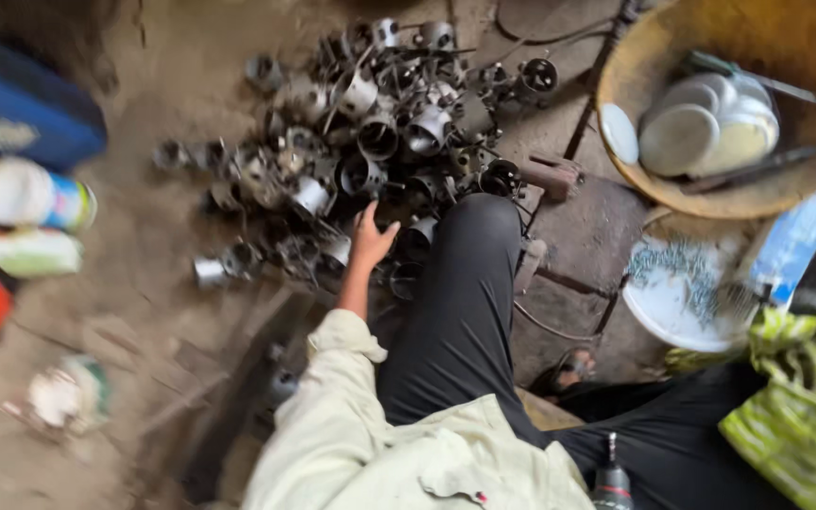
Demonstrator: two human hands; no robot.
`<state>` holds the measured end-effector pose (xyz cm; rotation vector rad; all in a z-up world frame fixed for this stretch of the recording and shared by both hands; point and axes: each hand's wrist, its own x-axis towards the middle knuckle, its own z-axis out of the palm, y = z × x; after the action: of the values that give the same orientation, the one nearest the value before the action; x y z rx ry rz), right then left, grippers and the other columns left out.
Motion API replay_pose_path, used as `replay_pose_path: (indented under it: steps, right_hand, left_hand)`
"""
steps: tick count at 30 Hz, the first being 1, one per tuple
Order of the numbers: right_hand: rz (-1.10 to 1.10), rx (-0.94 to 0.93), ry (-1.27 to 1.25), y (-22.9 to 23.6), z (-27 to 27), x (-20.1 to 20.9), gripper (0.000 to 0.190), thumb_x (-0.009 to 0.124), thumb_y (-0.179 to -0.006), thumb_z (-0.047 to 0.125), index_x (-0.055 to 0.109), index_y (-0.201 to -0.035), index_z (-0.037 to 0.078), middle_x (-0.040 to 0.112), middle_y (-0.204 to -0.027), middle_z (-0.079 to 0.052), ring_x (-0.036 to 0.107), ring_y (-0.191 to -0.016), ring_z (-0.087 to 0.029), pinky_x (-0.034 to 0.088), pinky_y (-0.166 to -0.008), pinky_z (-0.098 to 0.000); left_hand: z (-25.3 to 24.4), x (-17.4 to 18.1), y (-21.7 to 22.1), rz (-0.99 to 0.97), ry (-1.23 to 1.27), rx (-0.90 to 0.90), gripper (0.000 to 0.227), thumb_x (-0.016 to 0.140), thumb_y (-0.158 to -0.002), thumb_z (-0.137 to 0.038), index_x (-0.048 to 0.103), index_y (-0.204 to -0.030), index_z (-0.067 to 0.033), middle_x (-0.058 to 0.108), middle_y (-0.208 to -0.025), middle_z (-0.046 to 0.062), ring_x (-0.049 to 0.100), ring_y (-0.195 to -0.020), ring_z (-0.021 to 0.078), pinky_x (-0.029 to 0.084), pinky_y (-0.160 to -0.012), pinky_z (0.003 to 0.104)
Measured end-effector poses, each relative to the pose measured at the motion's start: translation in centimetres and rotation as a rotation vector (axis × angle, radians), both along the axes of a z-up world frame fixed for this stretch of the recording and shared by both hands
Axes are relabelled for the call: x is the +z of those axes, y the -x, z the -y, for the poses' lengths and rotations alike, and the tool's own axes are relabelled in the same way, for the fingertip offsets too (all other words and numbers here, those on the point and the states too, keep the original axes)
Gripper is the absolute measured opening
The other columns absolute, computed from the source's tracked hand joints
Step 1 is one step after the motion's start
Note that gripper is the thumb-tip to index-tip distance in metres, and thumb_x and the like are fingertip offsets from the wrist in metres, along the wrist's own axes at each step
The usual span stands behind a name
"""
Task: The person sits on the floor and assembles metal parts by attaching circular metal discs to cylindrical housings. They use a cordless drill to drive screws into the discs, securing them to the housings. The person wipes the discs with a cloth before and after drilling, then places the assembled units into a pile.
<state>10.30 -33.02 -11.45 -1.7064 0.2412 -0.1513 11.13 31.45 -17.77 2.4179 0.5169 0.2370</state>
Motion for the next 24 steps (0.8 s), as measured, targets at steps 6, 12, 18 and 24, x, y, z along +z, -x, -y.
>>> replay_pose_path:
  steps: [6,12,18,24]
  right_hand:
    - [-0.262,0.471,0.135,2.1,0.4,11.7,0.047,0.061,-0.095,0.013,0.056,-0.142,0.007,0.068,-0.132,-0.013,0.065,-0.111,-0.027,0.054,-0.091,-0.0397]
    - [-0.318,0.927,0.524,-1.4,-10.4,14.1,0.049,0.064,-0.091,0.017,0.060,-0.139,0.011,0.074,-0.124,-0.010,0.072,-0.106,-0.023,0.057,-0.087,-0.0386]
    - [-0.433,0.989,0.542,-1.1,-16.2,10.9,0.049,0.068,-0.089,0.023,0.063,-0.137,0.015,0.077,-0.119,-0.008,0.078,-0.098,-0.021,0.061,-0.083,-0.0364]
    - [-0.369,0.911,0.468,-1.1,-16.5,11.2,0.046,0.067,-0.091,0.023,0.063,-0.135,0.012,0.077,-0.118,-0.009,0.076,-0.102,-0.026,0.060,-0.084,-0.0375]
  left_hand:
    - [-5.2,-7.6,4.5,-0.289,0.060,-0.051,0.084,0.090,-0.071,-0.032,0.056,-0.143,-0.0062,0.048,-0.149,0.025,0.047,-0.140,0.0408,0.040,-0.119,0.044]
    - [-8.0,-7.7,-1.3,-0.264,0.056,-0.031,0.070,0.092,-0.068,-0.031,0.070,-0.131,-0.0155,0.028,-0.163,0.026,0.037,-0.146,0.0424,0.037,-0.118,0.044]
    - [-7.9,-9.2,-8.3,-0.187,0.035,-0.114,0.066,0.094,-0.068,-0.029,0.072,-0.130,-0.0191,0.011,-0.166,0.029,0.029,-0.151,0.0451,0.035,-0.119,0.043]
    - [-6.5,-10.6,-12.3,-0.413,0.118,-0.018,0.062,0.092,-0.068,-0.022,0.074,-0.127,-0.0226,0.016,-0.164,0.032,0.028,-0.149,0.0472,0.037,-0.115,0.044]
